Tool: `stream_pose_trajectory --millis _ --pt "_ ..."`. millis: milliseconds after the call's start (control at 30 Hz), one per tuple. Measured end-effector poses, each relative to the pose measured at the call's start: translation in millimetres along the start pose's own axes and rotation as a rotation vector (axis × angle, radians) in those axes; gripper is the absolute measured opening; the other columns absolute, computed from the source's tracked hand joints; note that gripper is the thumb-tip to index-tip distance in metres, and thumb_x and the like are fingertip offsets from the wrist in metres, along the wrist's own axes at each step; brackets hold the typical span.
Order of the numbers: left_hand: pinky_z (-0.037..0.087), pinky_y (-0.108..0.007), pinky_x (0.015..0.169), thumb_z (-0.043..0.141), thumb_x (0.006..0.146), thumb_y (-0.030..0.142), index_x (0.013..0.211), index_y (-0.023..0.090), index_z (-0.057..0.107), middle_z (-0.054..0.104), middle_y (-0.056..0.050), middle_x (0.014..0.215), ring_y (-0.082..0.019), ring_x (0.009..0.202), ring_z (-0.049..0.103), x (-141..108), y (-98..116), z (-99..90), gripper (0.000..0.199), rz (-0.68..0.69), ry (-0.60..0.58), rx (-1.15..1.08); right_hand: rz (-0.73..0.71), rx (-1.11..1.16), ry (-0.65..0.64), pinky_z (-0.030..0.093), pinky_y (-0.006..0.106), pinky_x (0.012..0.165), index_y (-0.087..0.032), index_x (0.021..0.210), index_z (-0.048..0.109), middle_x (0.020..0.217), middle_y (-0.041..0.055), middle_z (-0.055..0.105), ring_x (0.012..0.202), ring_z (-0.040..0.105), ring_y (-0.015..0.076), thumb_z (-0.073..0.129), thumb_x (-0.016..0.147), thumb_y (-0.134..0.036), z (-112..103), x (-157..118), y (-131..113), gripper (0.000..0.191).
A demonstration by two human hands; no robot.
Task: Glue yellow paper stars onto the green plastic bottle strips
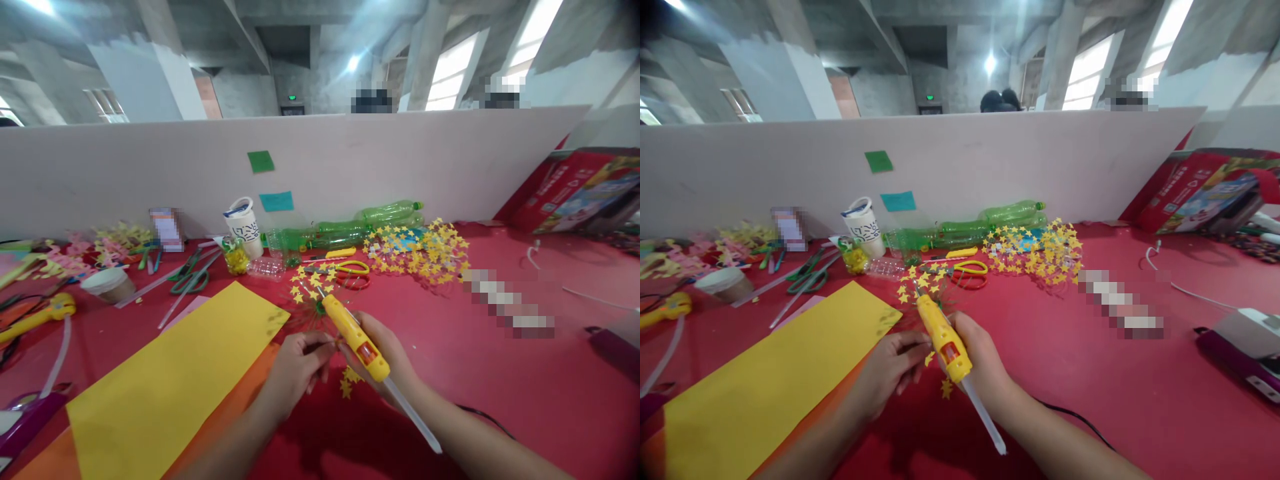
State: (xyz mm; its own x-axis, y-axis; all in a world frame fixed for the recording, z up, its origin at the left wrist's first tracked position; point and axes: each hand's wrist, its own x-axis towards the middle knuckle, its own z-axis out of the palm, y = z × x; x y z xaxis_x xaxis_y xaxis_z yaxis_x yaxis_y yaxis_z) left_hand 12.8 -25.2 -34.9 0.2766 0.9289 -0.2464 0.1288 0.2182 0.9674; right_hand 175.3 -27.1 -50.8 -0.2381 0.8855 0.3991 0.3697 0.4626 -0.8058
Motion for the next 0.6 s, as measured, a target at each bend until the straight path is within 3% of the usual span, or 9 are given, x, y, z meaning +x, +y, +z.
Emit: stream_pose_trajectory --millis 200,433,600 --pt "0.023 -0.018 0.036 0.055 0.076 0.035 0.068 0.014 0.061 0.046 0.006 0.042 -0.005 0.034 0.033 -3.8 0.2 5.1 0.024 0.096 0.031 0.138 0.062 0.040 0.034 0.033 0.019 0.052 -0.019 0.074 0.045 0.068 -0.0037 0.047 0.058 0.041 0.0101 0.054 0.071 -0.017 10.6 -2.6 5.9 0.010" --pt "0.021 -0.018 0.033 0.053 0.077 0.034 0.074 0.015 0.058 0.047 0.006 0.041 -0.004 0.030 0.030 -3.0 -5.8 6.4 0.019 0.027 0.017 0.043 0.096 0.129 0.096 0.036 0.019 0.052 -0.019 0.073 0.046 0.067 -0.0032 0.049 0.059 0.043 0.0104 0.054 0.072 -0.017 13.3 -2.7 1.2 0.009" --pt "0.021 -0.017 0.032 0.052 0.078 0.033 0.074 0.016 0.055 0.046 0.007 0.042 -0.004 0.029 0.029 -1.8 -4.7 3.5 0.018 0.075 0.032 0.014 0.115 0.145 0.111 0.039 0.019 0.052 -0.019 0.074 0.048 0.068 -0.0030 0.051 0.058 0.046 0.0103 0.056 0.075 -0.022 3.9 -0.1 -5.4 0.008"
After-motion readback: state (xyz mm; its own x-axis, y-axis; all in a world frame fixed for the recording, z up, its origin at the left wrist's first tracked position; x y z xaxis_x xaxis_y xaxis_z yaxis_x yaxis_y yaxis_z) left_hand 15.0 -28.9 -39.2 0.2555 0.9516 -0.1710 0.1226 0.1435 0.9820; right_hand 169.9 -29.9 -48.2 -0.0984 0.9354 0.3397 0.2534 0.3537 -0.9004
